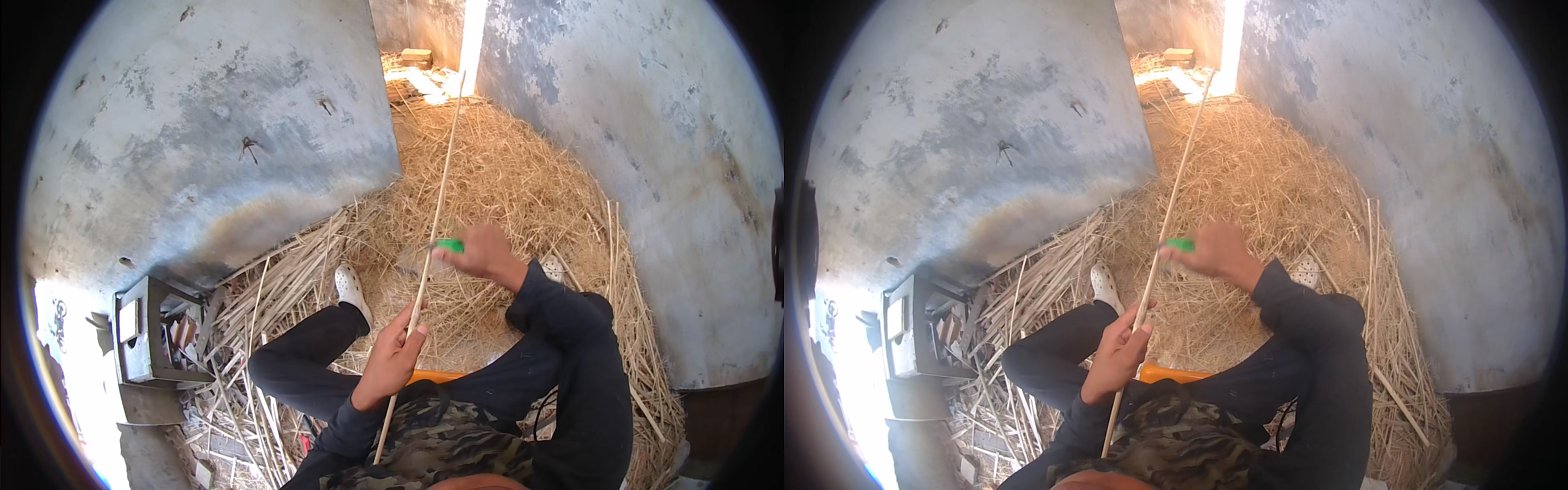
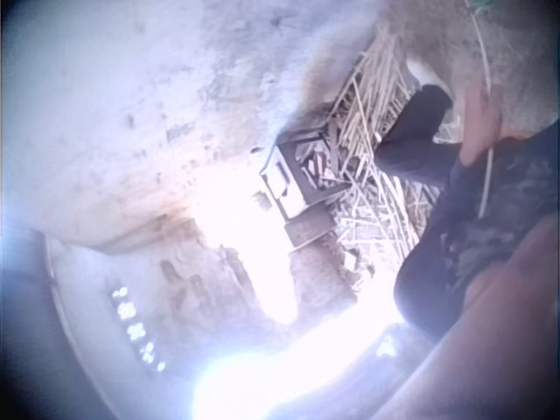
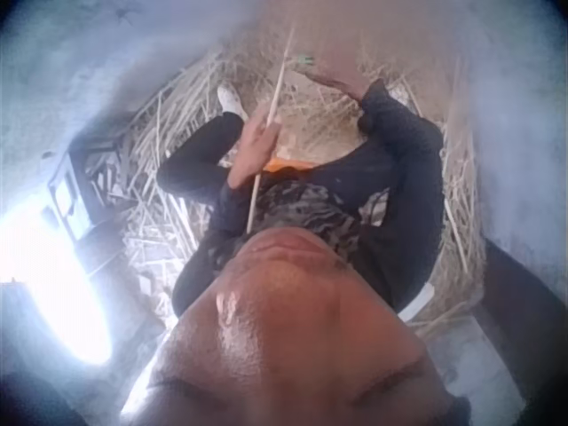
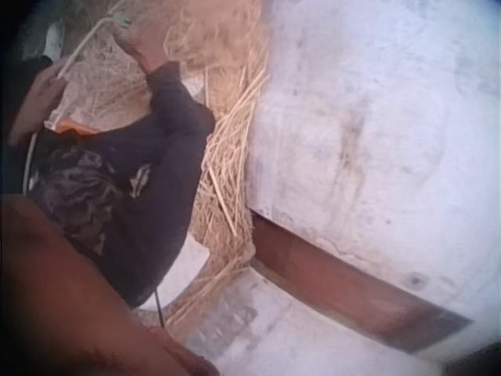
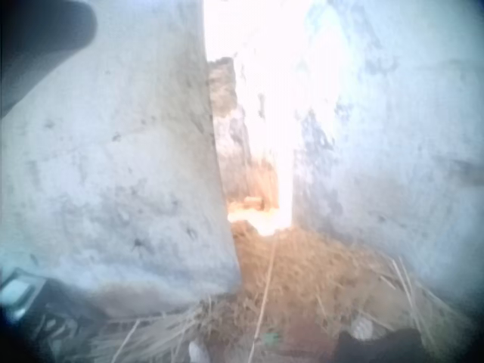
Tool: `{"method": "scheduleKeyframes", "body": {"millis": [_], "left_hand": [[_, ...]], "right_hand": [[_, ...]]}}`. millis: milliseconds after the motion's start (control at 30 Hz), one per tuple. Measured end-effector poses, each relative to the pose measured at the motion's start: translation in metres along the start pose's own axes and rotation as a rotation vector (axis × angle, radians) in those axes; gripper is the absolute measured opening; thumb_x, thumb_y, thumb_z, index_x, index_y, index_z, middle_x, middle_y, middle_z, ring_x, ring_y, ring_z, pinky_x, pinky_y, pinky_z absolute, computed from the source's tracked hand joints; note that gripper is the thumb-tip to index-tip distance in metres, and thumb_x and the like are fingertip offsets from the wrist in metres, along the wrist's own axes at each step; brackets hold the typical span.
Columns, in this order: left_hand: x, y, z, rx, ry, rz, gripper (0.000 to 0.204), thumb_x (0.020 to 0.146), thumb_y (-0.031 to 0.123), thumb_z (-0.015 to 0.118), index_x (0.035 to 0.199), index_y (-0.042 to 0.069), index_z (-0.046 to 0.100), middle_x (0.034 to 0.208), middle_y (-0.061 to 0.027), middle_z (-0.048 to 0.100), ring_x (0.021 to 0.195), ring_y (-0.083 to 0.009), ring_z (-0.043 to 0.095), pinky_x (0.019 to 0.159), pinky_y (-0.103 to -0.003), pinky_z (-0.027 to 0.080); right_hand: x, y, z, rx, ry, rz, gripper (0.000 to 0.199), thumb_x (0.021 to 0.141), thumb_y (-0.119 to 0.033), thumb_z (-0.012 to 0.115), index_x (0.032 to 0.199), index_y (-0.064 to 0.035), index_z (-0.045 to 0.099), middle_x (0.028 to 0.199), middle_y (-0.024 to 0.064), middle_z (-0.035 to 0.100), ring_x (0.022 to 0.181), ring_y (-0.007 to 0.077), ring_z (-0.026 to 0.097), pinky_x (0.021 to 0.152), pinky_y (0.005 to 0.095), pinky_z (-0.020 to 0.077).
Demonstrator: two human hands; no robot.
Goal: The person sits on a straw-covered floor and uses a green utility knife to shave a long, thin wooden stick. They hold the stick with their left hand and repeatedly scrape the blade along its length to remove the outer layer, producing wood shavings.
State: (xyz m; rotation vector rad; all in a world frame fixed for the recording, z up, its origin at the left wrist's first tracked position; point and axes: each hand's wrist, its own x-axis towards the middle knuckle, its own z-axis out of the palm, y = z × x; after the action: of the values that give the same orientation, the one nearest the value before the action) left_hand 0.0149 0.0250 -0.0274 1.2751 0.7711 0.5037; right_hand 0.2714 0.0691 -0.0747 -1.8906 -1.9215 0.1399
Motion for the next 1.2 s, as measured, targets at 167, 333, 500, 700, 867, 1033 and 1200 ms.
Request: {"method": "scheduleKeyframes", "body": {"millis": [167,333,500,700,867,1033,1200], "left_hand": [[-0.002,-0.018,0.004,0.271,0.047,0.207,0.049,0.096,0.008,0.050,0.142,-0.004,0.037,0.072,0.0041,0.043,0.061,-0.0022,0.033,0.053,-0.020,0.030],[-0.009,-0.016,0.011,0.266,-0.059,0.135,0.052,0.094,0.006,0.051,0.143,-0.004,0.035,0.073,0.0015,0.045,0.062,-0.0047,0.036,0.054,-0.022,0.034],[-0.005,0.004,0.009,0.337,0.013,0.017,0.051,0.094,0.006,0.051,0.141,-0.007,0.036,0.077,0.0003,0.047,0.065,-0.0061,0.040,0.057,-0.022,0.036],[-0.013,-0.012,0.012,0.186,-0.018,0.107,0.052,0.094,0.007,0.051,0.141,-0.008,0.035,0.077,-0.0007,0.049,0.068,-0.0052,0.042,0.058,-0.021,0.037],[-0.004,-0.003,0.010,0.247,-0.005,0.070,0.052,0.093,0.005,0.050,0.141,-0.008,0.036,0.076,-0.0008,0.048,0.067,-0.0054,0.041,0.057,-0.021,0.037],[-0.010,-0.023,0.010,0.277,0.024,0.263,0.054,0.091,0.004,0.049,0.142,-0.006,0.036,0.071,0.0010,0.044,0.061,-0.0057,0.037,0.053,-0.022,0.033],[-0.014,-0.012,0.009,0.293,-0.006,0.093,0.054,0.089,0.005,0.050,0.140,-0.008,0.037,0.069,-0.0003,0.043,0.059,-0.0071,0.037,0.052,-0.024,0.034]], "right_hand": [[-0.019,-0.019,0.000,0.043,0.118,-0.229,0.079,0.082,-0.082,0.038,0.058,-0.0112,0.063,0.042,0.0041,0.046,0.037,0.0201,0.048,0.039,0.0383,0.0356],[-0.002,0.050,0.001,0.025,0.050,0.184,0.076,0.079,-0.082,0.044,0.057,-0.0109,0.061,0.043,0.0071,0.047,0.038,0.0258,0.051,0.039,0.0395,0.0383],[-0.049,-0.031,0.007,0.078,0.156,-0.172,0.075,0.079,-0.080,0.046,0.058,-0.0097,0.062,0.043,0.0094,0.047,0.040,0.0277,0.052,0.040,0.0401,0.0391],[-0.018,0.023,-0.009,0.123,0.133,0.154,0.070,0.079,-0.076,0.053,0.062,-0.0089,0.066,0.044,0.0114,0.049,0.041,0.0286,0.053,0.041,0.0422,0.0402],[-0.046,-0.020,-0.002,0.132,0.124,-0.062,0.071,0.080,-0.076,0.051,0.059,-0.0096,0.065,0.044,0.0110,0.049,0.041,0.0280,0.053,0.042,0.0402,0.0410],[-0.034,-0.011,0.000,0.081,0.149,-0.010,0.075,0.080,-0.078,0.049,0.055,-0.0082,0.062,0.041,0.0103,0.046,0.039,0.0277,0.051,0.040,0.0391,0.0389],[-0.018,0.017,-0.006,0.119,0.074,0.129,0.078,0.081,-0.079,0.045,0.057,-0.0069,0.062,0.043,0.0081,0.047,0.037,0.0199,0.048,0.038,0.0374,0.0387]]}}
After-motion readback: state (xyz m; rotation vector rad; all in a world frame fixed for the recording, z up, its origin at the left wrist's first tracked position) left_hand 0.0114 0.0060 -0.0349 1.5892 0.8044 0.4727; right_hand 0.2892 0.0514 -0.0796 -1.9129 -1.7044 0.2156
